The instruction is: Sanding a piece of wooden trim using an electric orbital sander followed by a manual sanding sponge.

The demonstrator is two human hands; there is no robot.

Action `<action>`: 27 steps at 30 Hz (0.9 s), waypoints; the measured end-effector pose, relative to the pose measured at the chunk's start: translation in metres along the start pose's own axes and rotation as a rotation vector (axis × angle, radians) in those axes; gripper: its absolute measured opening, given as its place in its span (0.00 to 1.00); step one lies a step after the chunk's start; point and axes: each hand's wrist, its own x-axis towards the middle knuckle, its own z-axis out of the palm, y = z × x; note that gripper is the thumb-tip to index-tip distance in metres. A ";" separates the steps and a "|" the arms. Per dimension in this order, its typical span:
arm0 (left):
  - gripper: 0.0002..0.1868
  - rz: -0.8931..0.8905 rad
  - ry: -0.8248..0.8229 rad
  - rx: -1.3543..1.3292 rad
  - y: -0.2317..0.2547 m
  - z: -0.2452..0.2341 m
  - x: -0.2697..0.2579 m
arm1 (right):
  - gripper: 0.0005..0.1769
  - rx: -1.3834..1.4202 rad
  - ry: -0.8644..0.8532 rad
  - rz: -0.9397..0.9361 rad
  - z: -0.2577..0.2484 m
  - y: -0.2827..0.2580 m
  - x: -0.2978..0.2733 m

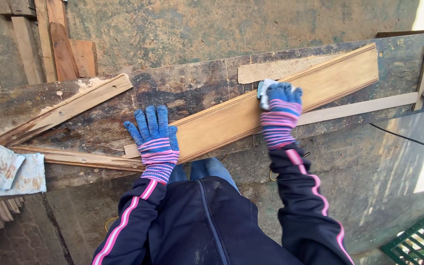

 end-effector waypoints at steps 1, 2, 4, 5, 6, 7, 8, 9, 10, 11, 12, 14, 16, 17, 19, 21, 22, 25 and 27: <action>0.42 0.004 0.011 -0.001 -0.002 0.002 -0.001 | 0.16 -0.045 0.055 -0.005 -0.009 -0.023 -0.005; 0.42 0.005 0.026 -0.004 -0.002 0.004 -0.001 | 0.21 -0.091 0.113 -0.014 -0.019 -0.045 -0.008; 0.42 0.005 0.025 -0.002 0.000 0.002 0.001 | 0.25 -0.084 0.145 -0.119 0.010 -0.084 -0.034; 0.42 0.008 0.018 0.004 0.000 0.002 -0.002 | 0.29 -0.073 0.172 -0.217 0.025 -0.105 -0.050; 0.42 0.010 0.018 0.008 -0.001 0.001 -0.001 | 0.29 -0.069 0.173 -0.214 0.023 -0.103 -0.048; 0.42 0.012 0.010 0.010 -0.002 0.000 0.000 | 0.27 -0.021 0.116 -0.318 0.020 -0.100 -0.047; 0.42 0.015 0.002 0.008 0.000 0.000 0.001 | 0.25 0.023 0.058 -0.422 0.017 -0.095 -0.045; 0.42 0.019 0.001 0.009 0.000 0.001 0.002 | 0.25 0.022 0.059 -0.419 0.004 -0.063 -0.026; 0.42 0.021 0.015 -0.009 0.000 0.003 0.000 | 0.21 -0.071 0.075 -0.256 -0.009 -0.032 -0.009; 0.42 0.023 0.029 -0.026 -0.001 0.005 -0.002 | 0.17 -0.164 0.090 -0.094 -0.022 -0.001 0.008; 0.42 0.017 0.024 -0.021 -0.001 0.004 -0.002 | 0.17 -0.156 0.085 -0.097 -0.021 0.006 0.010; 0.41 0.022 0.030 -0.018 -0.001 0.001 -0.001 | 0.13 -0.072 0.024 0.115 -0.020 0.020 0.017; 0.41 0.028 0.047 -0.036 -0.003 0.004 -0.001 | 0.19 -0.168 0.082 0.044 -0.011 -0.032 0.002; 0.42 0.039 0.069 -0.060 -0.004 0.006 -0.001 | 0.26 -0.269 0.146 -0.024 -0.006 -0.058 -0.006; 0.41 0.032 0.086 -0.068 0.000 0.001 -0.002 | 0.28 -0.077 0.120 -0.193 -0.009 -0.117 -0.025; 0.41 0.040 0.102 -0.064 -0.003 -0.003 -0.009 | 0.30 0.126 0.096 -0.343 -0.013 -0.148 -0.040; 0.40 0.070 0.121 -0.048 -0.004 -0.005 -0.011 | 0.28 0.059 0.050 -0.414 -0.017 -0.148 -0.039; 0.34 0.271 0.126 0.049 -0.018 -0.012 -0.045 | 0.17 -0.028 -0.127 -0.273 -0.052 -0.097 -0.014; 0.29 0.447 0.117 0.122 -0.026 -0.004 -0.075 | 0.09 -0.059 -0.254 -0.057 -0.059 -0.055 -0.005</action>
